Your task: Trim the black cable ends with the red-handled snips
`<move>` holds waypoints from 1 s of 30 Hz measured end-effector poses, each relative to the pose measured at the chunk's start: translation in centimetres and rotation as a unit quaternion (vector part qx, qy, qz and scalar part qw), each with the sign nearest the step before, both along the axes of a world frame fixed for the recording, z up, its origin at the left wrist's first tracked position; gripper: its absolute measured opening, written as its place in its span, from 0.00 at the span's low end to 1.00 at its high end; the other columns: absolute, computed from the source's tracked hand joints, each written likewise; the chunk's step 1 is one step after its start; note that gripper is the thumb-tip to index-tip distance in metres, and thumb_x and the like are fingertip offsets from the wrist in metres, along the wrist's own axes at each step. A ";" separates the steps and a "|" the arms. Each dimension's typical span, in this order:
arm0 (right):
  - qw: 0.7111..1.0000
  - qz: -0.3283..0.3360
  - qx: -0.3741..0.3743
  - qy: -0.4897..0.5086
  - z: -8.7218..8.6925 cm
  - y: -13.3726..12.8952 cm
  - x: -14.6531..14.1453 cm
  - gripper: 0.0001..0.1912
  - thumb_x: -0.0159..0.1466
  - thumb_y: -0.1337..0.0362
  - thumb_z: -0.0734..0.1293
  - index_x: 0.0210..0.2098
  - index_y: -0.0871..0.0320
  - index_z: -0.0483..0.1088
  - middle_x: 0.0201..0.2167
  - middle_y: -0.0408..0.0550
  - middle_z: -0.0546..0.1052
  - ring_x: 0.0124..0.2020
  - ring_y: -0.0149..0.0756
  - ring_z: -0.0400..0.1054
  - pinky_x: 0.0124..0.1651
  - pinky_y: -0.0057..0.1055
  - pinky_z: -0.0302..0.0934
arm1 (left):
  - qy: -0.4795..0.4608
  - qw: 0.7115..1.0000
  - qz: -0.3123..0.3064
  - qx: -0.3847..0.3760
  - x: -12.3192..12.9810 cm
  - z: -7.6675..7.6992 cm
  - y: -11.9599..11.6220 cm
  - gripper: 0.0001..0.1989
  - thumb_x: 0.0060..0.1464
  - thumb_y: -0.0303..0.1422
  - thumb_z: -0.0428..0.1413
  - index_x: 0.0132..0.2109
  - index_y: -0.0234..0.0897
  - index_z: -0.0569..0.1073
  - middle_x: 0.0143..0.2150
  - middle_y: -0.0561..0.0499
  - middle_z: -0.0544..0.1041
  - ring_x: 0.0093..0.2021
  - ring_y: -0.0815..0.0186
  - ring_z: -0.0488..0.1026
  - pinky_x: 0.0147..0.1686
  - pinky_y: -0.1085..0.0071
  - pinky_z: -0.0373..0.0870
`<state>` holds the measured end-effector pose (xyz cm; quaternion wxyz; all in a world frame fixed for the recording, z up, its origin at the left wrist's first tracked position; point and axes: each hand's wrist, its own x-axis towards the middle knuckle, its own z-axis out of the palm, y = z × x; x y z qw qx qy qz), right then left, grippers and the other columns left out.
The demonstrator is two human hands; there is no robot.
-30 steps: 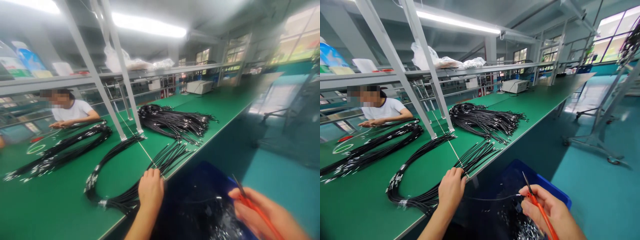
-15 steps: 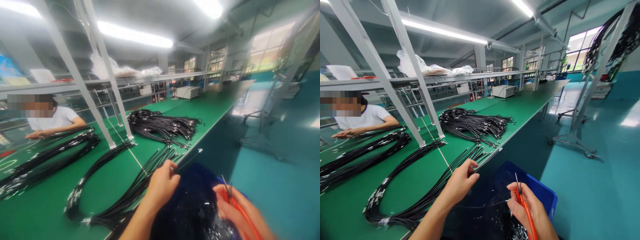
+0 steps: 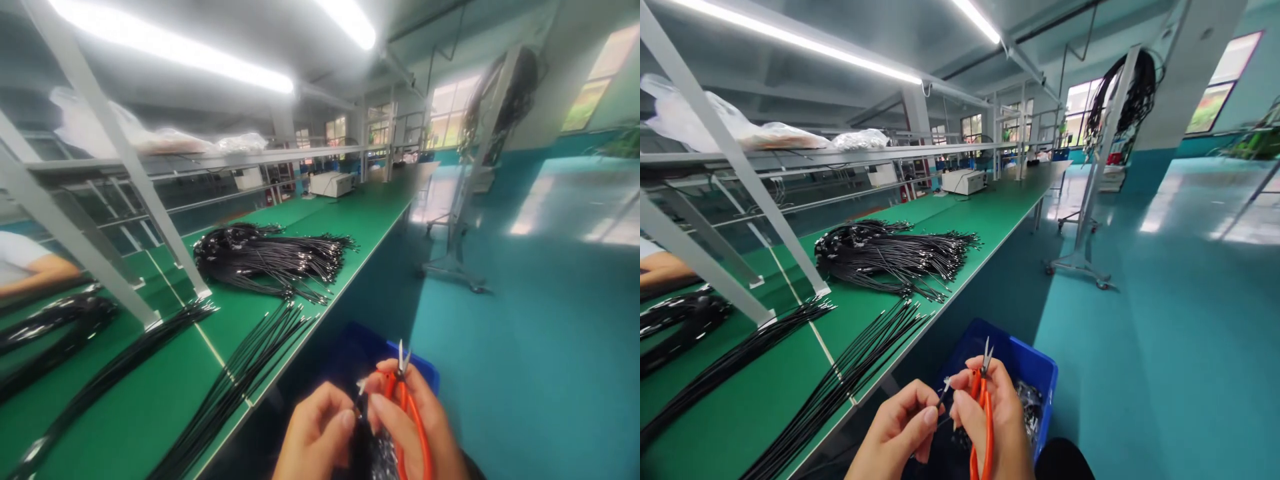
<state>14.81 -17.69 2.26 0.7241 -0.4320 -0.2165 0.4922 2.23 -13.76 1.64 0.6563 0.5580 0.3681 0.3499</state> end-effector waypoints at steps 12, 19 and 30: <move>0.999 -0.003 0.008 0.046 0.7 1.5 0.9 0.13 0.51 0.65 0.74 0.35 0.53 0.69 0.24 0.38 0.74 0.24 0.30 0.64 0.30 0.25 0.60 | -0.033 0.997 0.026 -0.065 -0.6 -1.0 0.1 0.21 0.43 0.48 0.63 0.25 0.34 0.68 0.18 0.56 0.67 0.19 0.73 0.61 0.21 0.77 0.56; 0.997 0.048 -0.029 0.054 0.7 1.2 -1.0 0.18 0.47 0.64 0.77 0.34 0.56 0.69 0.25 0.43 0.77 0.21 0.31 0.67 0.25 0.27 0.60 | -0.080 0.992 0.047 -0.082 -0.8 0.2 0.0 0.18 0.43 0.43 0.65 0.24 0.35 0.68 0.21 0.55 0.71 0.22 0.72 0.61 0.28 0.74 0.60; 0.998 0.049 -0.034 0.019 1.2 1.1 -1.9 0.16 0.47 0.66 0.76 0.34 0.56 0.69 0.22 0.40 0.75 0.20 0.29 0.67 0.25 0.25 0.61 | 0.004 0.999 0.034 0.015 -2.1 -0.8 -0.4 0.16 0.50 0.42 0.60 0.25 0.35 0.67 0.23 0.55 0.68 0.26 0.69 0.61 0.27 0.75 0.58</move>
